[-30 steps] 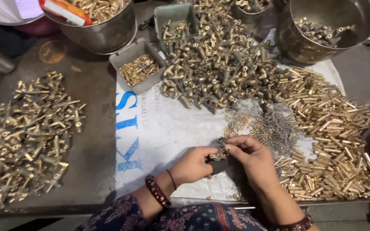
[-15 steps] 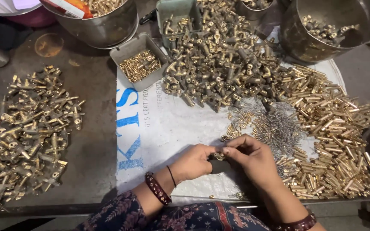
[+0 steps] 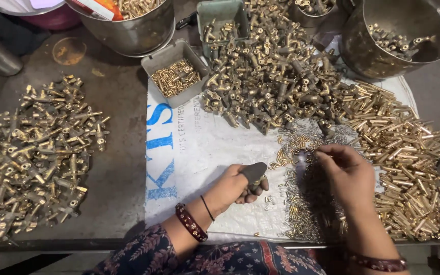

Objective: Assembling small metal pins into rubber components at a workbench.

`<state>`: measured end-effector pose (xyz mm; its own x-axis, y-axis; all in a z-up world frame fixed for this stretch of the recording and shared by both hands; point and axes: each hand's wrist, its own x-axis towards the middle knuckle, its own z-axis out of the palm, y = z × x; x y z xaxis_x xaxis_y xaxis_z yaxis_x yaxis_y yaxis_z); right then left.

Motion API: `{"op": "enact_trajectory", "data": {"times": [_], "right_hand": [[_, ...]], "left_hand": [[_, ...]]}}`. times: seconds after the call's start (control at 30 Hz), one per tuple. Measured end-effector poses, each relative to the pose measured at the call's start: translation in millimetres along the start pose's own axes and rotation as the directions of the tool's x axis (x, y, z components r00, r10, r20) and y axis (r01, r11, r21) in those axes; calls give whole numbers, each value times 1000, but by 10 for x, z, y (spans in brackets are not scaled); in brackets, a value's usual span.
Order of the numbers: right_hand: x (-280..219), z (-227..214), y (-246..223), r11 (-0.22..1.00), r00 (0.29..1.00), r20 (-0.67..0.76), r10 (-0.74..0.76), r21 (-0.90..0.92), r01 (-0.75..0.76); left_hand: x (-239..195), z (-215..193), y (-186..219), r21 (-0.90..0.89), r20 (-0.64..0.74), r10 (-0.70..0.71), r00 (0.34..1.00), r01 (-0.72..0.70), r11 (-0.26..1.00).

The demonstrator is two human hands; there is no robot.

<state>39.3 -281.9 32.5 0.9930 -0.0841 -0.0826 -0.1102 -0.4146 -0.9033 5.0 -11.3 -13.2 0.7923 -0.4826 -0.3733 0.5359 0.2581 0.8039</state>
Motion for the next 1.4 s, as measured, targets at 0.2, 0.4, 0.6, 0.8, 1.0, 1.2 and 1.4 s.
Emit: {"op": "enact_trajectory", "data": {"times": [0.2,0.4,0.6,0.8,1.0,1.2,1.4], "right_hand": [[-159,321,-470,751,884,286,-369,-469,465],[-149,570,-483,509,759,423,-494,-567,648],[-170,631,-551,621,863,381,-333,-600,505],[-323,552,-492,897,928,223,-299,-267,353],[-500,603,-566,776,811,329,-483,-269,571],[-581,634,-665,741,820,312,-480,-357,569],[-547,611,-573,790,810,332,-483,-232,567]], "left_hand": [[-26,116,135,12,-17,22,1000,-21,1000],[-7,49,-3,-4,-86,49,995,-50,999],[19,108,90,58,-25,-23,999,25,998],[31,68,46,-176,-71,-117,991,103,979],[47,87,44,-226,-150,-122,981,86,970],[120,0,-160,-227,-154,-56,987,20,974],[111,22,-116,-206,-128,-88,988,60,977]]}}
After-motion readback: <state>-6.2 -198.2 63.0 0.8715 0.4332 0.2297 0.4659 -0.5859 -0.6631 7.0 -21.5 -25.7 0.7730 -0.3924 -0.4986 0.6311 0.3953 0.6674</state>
